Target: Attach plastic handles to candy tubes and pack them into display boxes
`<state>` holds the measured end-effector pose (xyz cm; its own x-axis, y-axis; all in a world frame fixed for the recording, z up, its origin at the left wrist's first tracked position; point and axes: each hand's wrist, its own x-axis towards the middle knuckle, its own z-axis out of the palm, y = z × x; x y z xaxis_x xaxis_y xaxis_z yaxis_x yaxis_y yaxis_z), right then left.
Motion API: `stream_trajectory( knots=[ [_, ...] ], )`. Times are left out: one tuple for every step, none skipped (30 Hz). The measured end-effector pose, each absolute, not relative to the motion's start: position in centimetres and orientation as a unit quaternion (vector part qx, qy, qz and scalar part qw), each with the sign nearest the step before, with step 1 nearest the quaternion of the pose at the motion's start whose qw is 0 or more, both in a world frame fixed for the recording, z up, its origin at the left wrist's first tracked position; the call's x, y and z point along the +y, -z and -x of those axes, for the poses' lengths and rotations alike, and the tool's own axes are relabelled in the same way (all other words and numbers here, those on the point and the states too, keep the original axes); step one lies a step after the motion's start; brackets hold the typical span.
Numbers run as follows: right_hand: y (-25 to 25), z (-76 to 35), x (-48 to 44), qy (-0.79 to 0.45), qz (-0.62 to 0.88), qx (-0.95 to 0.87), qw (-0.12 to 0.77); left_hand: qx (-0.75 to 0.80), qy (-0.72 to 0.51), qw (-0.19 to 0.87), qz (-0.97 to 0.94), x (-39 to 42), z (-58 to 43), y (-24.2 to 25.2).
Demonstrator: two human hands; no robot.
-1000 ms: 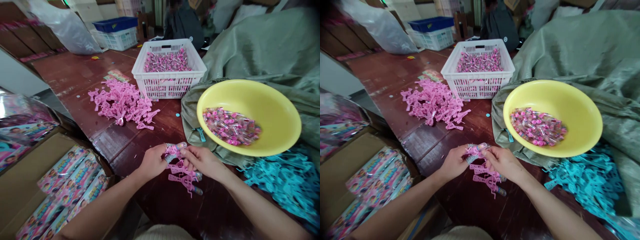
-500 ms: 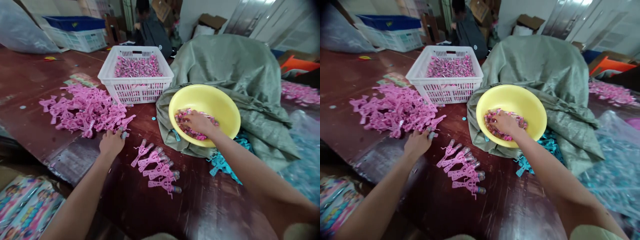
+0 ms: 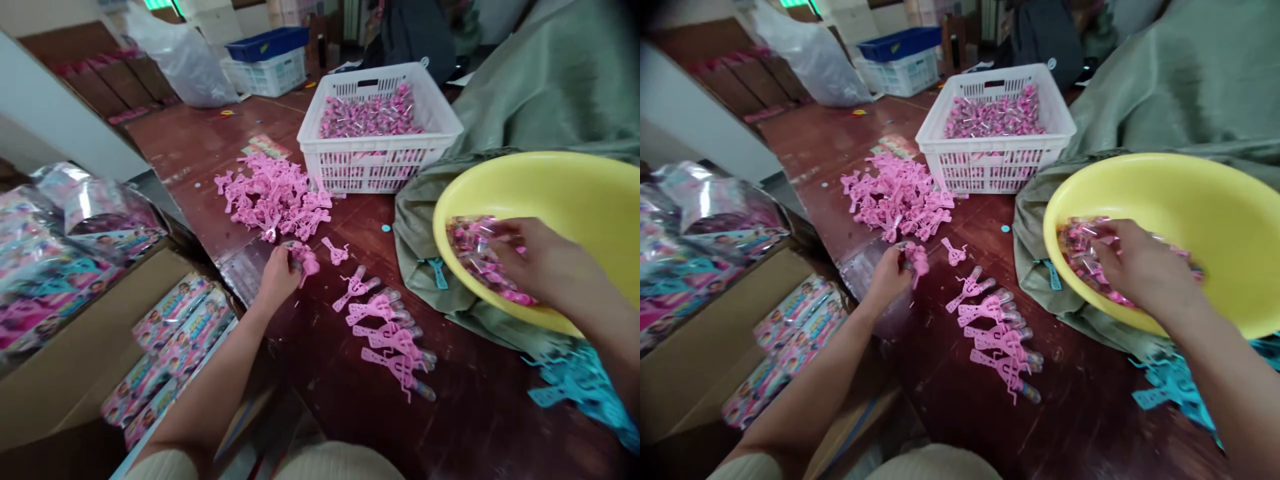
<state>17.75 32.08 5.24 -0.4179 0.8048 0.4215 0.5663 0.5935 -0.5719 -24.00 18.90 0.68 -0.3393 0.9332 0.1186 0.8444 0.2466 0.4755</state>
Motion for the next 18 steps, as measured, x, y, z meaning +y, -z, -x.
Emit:
stream_trajectory(
  knots=[
    [-6.1, -16.8, 30.4, -0.165, 0.449, -0.812, 0.336, 0.768, -0.257, 0.123, -0.573, 18.4, 23.4, -1.0],
    [-6.9, -15.6, 28.6, -0.196, 0.433, -0.822, 0.313, 0.744, -0.284, 0.166, -0.581, 18.0, 22.4, -1.4],
    [-7.4, -14.2, 27.0, -0.236, 0.397, -0.839, 0.289, 0.710, -0.315, 0.217, -0.592, 17.8, 21.2, -1.9],
    [-7.7, -12.6, 25.6, -0.254, 0.359, -0.852, 0.284, 0.667, -0.344, 0.269, -0.604, 17.6, 19.9, -2.4],
    [-7.8, -11.2, 24.5, -0.271, 0.325, -0.863, 0.276, 0.620, -0.368, 0.316, -0.617, 17.5, 18.6, -2.9],
    [-7.7, -10.0, 23.9, -0.277, 0.298, -0.871, 0.275, 0.574, -0.383, 0.354, -0.631, 17.4, 17.4, -3.5],
    [-7.6, -9.2, 23.6, -0.275, 0.283, -0.876, 0.277, 0.538, -0.388, 0.377, -0.646, 17.4, 16.3, -4.0],
    [-7.4, -8.7, 23.6, -0.274, 0.275, -0.879, 0.275, 0.512, -0.390, 0.392, -0.657, 17.4, 15.4, -4.5],
    [-7.4, -8.5, 23.7, -0.272, 0.269, -0.883, 0.272, 0.496, -0.388, 0.401, -0.665, 17.4, 14.8, -4.9],
    [-7.4, -8.7, 23.8, -0.269, 0.266, -0.886, 0.268, 0.490, -0.384, 0.405, -0.670, 17.4, 14.4, -5.3],
    [-7.5, -9.0, 24.0, -0.265, 0.263, -0.890, 0.260, 0.491, -0.379, 0.403, -0.673, 17.4, 14.2, -5.6],
    [-7.7, -9.4, 24.1, -0.257, 0.259, -0.897, 0.250, 0.497, -0.370, 0.395, -0.678, 17.4, 14.1, -5.8],
    [-7.9, -9.7, 24.1, -0.245, 0.254, -0.905, 0.239, 0.502, -0.359, 0.383, -0.687, 17.4, 14.0, -6.0],
    [-8.2, -10.0, 24.0, -0.231, 0.249, -0.913, 0.227, 0.507, -0.348, 0.368, -0.697, 17.3, 14.1, -6.2],
    [-8.3, -10.3, 23.9, -0.216, 0.245, -0.920, 0.216, 0.510, -0.337, 0.351, -0.709, 17.2, 14.1, -6.3],
    [-8.4, -10.4, 23.7, -0.202, 0.241, -0.925, 0.212, 0.510, -0.328, 0.335, -0.721, 17.1, 14.1, -6.5],
    [-8.4, -10.5, 23.4, -0.193, 0.238, -0.927, 0.214, 0.510, -0.322, 0.321, -0.730, 17.0, 14.1, -6.6],
    [-8.3, -10.5, 23.1, -0.190, 0.237, -0.926, 0.225, 0.511, -0.318, 0.308, -0.737, 16.9, 14.0, -6.8]
  ],
)
